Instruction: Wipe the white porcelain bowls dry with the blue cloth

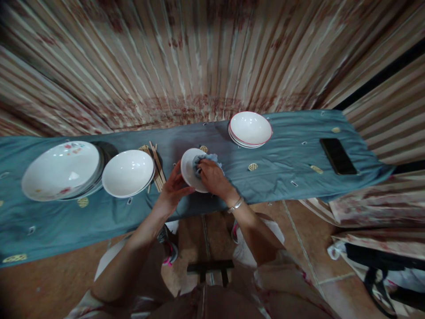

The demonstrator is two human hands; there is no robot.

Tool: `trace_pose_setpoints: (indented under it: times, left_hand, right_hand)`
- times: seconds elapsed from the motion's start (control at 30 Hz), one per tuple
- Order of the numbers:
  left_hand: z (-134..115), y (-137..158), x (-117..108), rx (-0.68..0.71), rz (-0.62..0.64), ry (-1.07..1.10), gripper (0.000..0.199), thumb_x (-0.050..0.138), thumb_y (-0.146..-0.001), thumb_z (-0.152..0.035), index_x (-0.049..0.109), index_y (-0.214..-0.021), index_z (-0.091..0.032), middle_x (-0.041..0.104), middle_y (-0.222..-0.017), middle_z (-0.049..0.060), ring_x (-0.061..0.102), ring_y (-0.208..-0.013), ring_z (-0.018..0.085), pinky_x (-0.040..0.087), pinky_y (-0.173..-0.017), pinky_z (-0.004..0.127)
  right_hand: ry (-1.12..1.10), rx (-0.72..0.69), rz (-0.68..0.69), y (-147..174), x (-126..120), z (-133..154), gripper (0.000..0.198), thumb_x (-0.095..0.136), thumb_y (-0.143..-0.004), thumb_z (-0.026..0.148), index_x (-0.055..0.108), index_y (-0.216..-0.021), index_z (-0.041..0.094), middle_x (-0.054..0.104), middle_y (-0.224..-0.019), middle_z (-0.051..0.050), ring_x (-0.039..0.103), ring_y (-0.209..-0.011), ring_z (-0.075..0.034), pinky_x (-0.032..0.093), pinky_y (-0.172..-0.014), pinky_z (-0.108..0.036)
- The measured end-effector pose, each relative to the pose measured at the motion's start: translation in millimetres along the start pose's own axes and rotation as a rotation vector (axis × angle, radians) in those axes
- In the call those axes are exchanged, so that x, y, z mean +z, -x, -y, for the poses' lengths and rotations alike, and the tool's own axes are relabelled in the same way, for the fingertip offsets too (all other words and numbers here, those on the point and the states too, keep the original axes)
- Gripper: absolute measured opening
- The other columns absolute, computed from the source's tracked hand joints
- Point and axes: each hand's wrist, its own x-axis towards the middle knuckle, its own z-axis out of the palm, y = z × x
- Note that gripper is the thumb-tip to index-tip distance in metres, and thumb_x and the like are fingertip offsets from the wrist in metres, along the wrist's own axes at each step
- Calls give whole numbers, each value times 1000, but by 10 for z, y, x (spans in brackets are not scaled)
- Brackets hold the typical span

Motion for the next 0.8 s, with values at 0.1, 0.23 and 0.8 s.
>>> trace_pose_setpoints:
  times: [0.1, 0.23, 0.8]
  left_hand:
    - [-12, 8, 13, -6, -13, 11, 112, 94, -51, -19, 43, -150, -26, 71, -115, 5, 63, -113, 23, 49, -101, 37]
    - [-28, 17, 25, -16, -19, 36, 109, 93, -52, -16, 45, -149, -27, 71, -112, 4, 63, -111, 22, 49, -100, 37]
    - [66, -19, 2, 23, -24, 48, 109, 93, -52, -18, 45, -149, -29, 71, -122, 6, 62, -118, 25, 49, -104, 40]
  right_hand:
    - [-69, 17, -11, -18, 16, -4, 37, 41, -95, 17, 66, -122, 13, 61, -137, -18, 55, -131, -27, 41, -116, -50]
    - [-186, 21, -31, -47, 22, 11, 39, 40, -98, 24, 64, -128, 16, 58, -142, -16, 52, -136, -24, 39, -119, -47]
    - [-582, 146, 20, -96, -49, 81, 43, 49, -97, 38, 60, -137, 25, 56, -149, -6, 49, -140, -19, 31, -122, -39]
